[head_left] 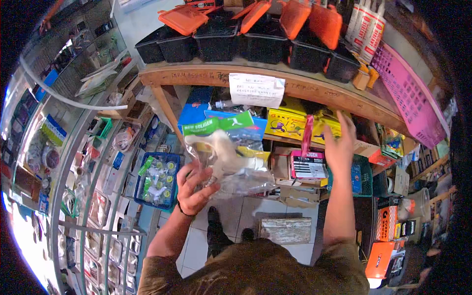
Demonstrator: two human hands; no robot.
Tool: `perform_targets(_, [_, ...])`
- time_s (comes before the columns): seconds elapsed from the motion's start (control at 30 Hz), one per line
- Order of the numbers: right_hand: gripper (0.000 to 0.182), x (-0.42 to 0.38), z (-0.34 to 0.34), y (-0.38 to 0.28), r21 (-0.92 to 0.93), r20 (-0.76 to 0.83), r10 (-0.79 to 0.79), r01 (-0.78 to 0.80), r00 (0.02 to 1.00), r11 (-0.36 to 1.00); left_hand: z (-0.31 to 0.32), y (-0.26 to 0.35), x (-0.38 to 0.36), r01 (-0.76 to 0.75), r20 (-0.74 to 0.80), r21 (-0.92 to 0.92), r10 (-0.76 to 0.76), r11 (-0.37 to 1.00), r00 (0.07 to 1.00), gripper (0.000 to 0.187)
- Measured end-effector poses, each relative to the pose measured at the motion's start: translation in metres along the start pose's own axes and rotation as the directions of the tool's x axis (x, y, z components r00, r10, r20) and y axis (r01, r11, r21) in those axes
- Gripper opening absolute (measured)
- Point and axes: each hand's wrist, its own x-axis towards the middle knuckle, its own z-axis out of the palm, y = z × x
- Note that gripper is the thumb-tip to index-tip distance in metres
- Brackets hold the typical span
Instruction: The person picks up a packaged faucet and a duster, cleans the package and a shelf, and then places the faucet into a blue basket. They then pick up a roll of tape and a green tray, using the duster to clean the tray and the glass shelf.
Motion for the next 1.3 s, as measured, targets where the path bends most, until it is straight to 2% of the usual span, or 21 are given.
perform_targets(0.07, [0.039,-0.025,-0.022,-0.025,0.2,0.103,0.005,-0.025,0.995,0.979,0.01,-0.02,0.005,0.011,-0.047,-0.036,-0.013,0.999,0.999,0.027])
perform_targets(0.13, [0.04,-0.045,-0.029,-0.051,0.378,0.223,-0.081,-0.009,0.971,0.926,0.02,-0.037,0.014,0.02,-0.044,-0.04,-0.022,0.999,0.999,0.026])
perform_targets(0.17, [0.04,-0.048,-0.023,-0.061,0.375,0.232,-0.076,-0.017,0.97,0.927,0.027,-0.045,0.016,0.035,-0.048,-0.045,-0.037,0.998,0.998,0.026])
perform_targets(0.23, [0.04,-0.053,-0.011,-0.08,0.423,0.229,-0.266,0.151,0.936,0.893,0.042,-0.067,0.016,0.008,-0.054,-0.091,-0.013,0.996,0.998,0.025])
perform_targets(0.37, [0.059,-0.026,0.039,-0.103,0.282,0.256,-0.577,0.511,0.776,0.812,0.077,-0.101,0.026,-0.098,-0.155,-0.164,0.072,0.982,0.985,0.024])
perform_targets(0.5, [0.06,-0.013,0.081,-0.113,0.155,0.333,-0.531,0.511,0.779,0.846,0.108,-0.128,0.035,-0.16,-0.178,-0.192,0.126,0.968,0.976,0.031])
perform_targets(0.57, [0.056,-0.012,0.096,-0.11,0.082,0.3,-0.402,0.397,0.865,0.914,0.126,-0.143,0.036,-0.135,-0.199,-0.169,0.1,0.976,0.975,0.04])
perform_targets(0.6, [0.05,-0.011,0.103,-0.107,0.089,0.24,-0.382,0.372,0.892,0.924,0.136,-0.137,0.031,0.176,-0.166,-0.347,-0.245,0.921,0.955,0.045])
perform_targets(0.63, [0.05,-0.012,0.105,-0.106,0.085,0.241,-0.384,0.374,0.892,0.923,0.138,-0.133,0.029,0.176,-0.169,-0.35,-0.246,0.92,0.954,0.045])
perform_targets(0.7, [0.043,-0.013,0.108,-0.104,0.054,0.182,-0.345,0.341,0.921,0.938,0.138,-0.126,0.025,0.451,-0.23,-0.178,-0.482,0.875,0.845,0.046])
perform_targets(0.73, [0.043,-0.013,0.11,-0.103,0.053,0.182,-0.343,0.34,0.921,0.939,0.128,-0.122,0.027,0.393,-0.154,0.162,-0.371,0.905,0.916,0.045])
perform_targets(0.77, [0.04,-0.013,0.113,-0.1,0.04,0.137,-0.351,0.349,0.926,0.936,0.123,-0.121,0.028,0.39,-0.151,0.161,-0.368,0.907,0.918,0.045])
perform_targets(0.8, [0.038,-0.014,0.116,-0.098,0.027,0.092,-0.357,0.356,0.929,0.934,0.119,-0.12,0.029,0.292,0.025,0.225,-0.305,0.93,0.952,0.043])
perform_targets(0.83, [0.038,-0.015,0.12,-0.095,0.026,0.091,-0.351,0.351,0.932,0.936,0.117,-0.12,0.029,0.181,0.205,0.27,-0.24,0.946,0.949,0.042])
perform_targets(0.87, [0.037,-0.014,0.125,-0.092,0.031,0.031,-0.368,0.367,0.929,0.93,0.121,-0.124,0.025,0.133,0.204,0.23,-0.181,0.964,0.962,0.037])
perform_targets(1.0, [0.036,-0.009,0.133,-0.089,0.014,-0.118,-0.403,0.407,0.908,0.913,0.113,-0.126,0.025,0.145,0.276,0.152,-0.183,0.978,0.943,0.034])
perform_targets(1.13, [0.037,-0.009,0.129,-0.099,0.039,-0.135,-0.421,0.429,0.897,0.902,0.101,-0.113,0.01,0.176,0.246,0.124,-0.202,0.977,0.948,0.032])
perform_targets(1.2, [0.036,-0.018,0.119,-0.109,0.065,0.196,-0.473,0.47,0.859,0.88,0.092,-0.104,0.004,0.171,0.248,0.167,-0.209,0.971,0.946,0.031])
perform_targets(1.23, [0.036,-0.019,0.115,-0.112,0.066,0.193,-0.473,0.47,0.859,0.88,0.092,-0.104,0.001,0.169,0.247,0.169,-0.208,0.971,0.946,0.031])
perform_targets(1.3, [0.038,-0.021,0.111,-0.117,0.28,0.332,-0.376,0.29,0.865,0.915,0.094,-0.104,-0.006,0.192,0.17,0.048,-0.198,0.98,0.965,0.029])
